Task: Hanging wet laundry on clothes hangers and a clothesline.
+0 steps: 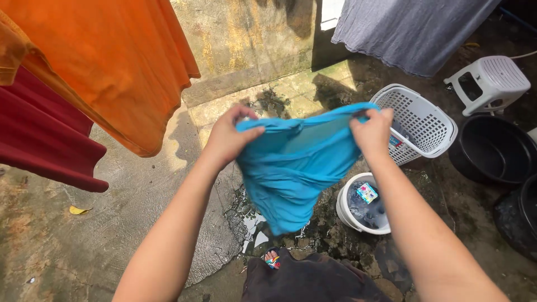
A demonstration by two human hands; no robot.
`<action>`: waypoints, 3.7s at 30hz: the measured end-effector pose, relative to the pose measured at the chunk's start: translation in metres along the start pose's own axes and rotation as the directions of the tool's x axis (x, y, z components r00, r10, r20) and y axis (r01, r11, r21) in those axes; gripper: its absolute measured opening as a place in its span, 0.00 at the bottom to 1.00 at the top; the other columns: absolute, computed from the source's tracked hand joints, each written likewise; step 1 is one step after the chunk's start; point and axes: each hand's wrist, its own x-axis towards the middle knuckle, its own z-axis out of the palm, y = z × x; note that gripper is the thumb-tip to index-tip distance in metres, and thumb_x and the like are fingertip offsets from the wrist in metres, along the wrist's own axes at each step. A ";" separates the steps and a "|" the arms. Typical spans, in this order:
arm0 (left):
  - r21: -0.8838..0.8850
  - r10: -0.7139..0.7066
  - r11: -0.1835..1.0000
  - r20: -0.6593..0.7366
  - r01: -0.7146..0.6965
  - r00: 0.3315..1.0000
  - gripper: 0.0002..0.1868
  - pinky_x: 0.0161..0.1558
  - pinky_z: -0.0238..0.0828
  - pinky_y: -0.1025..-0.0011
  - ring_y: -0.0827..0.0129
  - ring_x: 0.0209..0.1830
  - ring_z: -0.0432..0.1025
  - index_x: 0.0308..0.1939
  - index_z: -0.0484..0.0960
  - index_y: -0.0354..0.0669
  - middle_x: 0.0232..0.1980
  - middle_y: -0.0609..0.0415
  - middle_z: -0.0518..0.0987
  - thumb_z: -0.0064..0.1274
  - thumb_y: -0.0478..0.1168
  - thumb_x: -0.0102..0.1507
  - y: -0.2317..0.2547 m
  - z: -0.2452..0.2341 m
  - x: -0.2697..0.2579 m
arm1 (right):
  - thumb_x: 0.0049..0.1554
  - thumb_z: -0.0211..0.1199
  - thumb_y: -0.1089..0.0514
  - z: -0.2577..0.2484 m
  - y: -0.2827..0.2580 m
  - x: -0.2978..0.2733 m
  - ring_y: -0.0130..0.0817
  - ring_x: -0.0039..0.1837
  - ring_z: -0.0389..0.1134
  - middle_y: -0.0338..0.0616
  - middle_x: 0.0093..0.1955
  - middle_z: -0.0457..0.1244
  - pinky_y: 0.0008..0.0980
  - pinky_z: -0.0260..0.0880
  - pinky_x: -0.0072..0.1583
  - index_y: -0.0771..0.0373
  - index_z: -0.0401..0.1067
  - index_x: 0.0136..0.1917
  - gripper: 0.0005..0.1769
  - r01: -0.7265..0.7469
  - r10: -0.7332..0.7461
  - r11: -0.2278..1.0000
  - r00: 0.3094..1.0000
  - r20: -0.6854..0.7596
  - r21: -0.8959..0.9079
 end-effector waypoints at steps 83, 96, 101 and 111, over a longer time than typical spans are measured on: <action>0.812 -0.025 0.582 -0.029 0.039 0.999 0.18 0.53 0.73 0.52 0.47 0.55 0.75 0.50 0.88 0.54 0.60 0.46 0.79 0.52 0.36 0.60 0.017 -0.019 0.071 | 0.51 0.56 0.69 -0.080 0.013 0.043 0.57 0.65 0.67 0.60 0.64 0.65 0.45 0.67 0.65 0.58 0.73 0.68 0.31 0.099 -0.059 0.984 0.965 0.257 -0.148; -0.319 -0.074 0.948 -0.186 0.011 0.980 0.29 0.44 0.71 0.78 0.77 0.44 0.75 0.66 0.73 0.37 0.52 0.56 0.82 0.49 0.34 0.59 0.028 -0.010 0.172 | 0.47 0.64 0.59 -0.090 -0.100 0.208 0.32 0.47 0.73 0.43 0.45 0.74 0.33 0.74 0.52 0.60 0.81 0.48 0.15 0.083 -0.252 0.935 0.839 0.482 0.345; -0.514 -0.006 0.852 -0.199 -0.099 0.980 0.20 0.40 0.69 0.75 0.75 0.37 0.71 0.54 0.79 0.37 0.40 0.58 0.79 0.50 0.34 0.58 0.125 -0.018 0.199 | 0.54 0.66 0.50 -0.122 -0.220 0.300 0.31 0.49 0.70 0.39 0.46 0.70 0.33 0.71 0.52 0.59 0.78 0.54 0.17 0.349 -0.394 0.909 0.897 0.200 0.226; -0.411 0.086 0.891 -0.268 -0.195 0.960 0.16 0.39 0.67 0.76 0.76 0.35 0.68 0.49 0.79 0.34 0.36 0.58 0.76 0.52 0.35 0.58 0.146 -0.006 0.247 | 0.64 0.60 0.45 -0.130 -0.397 0.522 0.21 0.38 0.59 0.29 0.38 0.61 0.30 0.63 0.40 0.56 0.76 0.52 0.14 -0.064 -0.254 0.604 0.929 0.268 0.794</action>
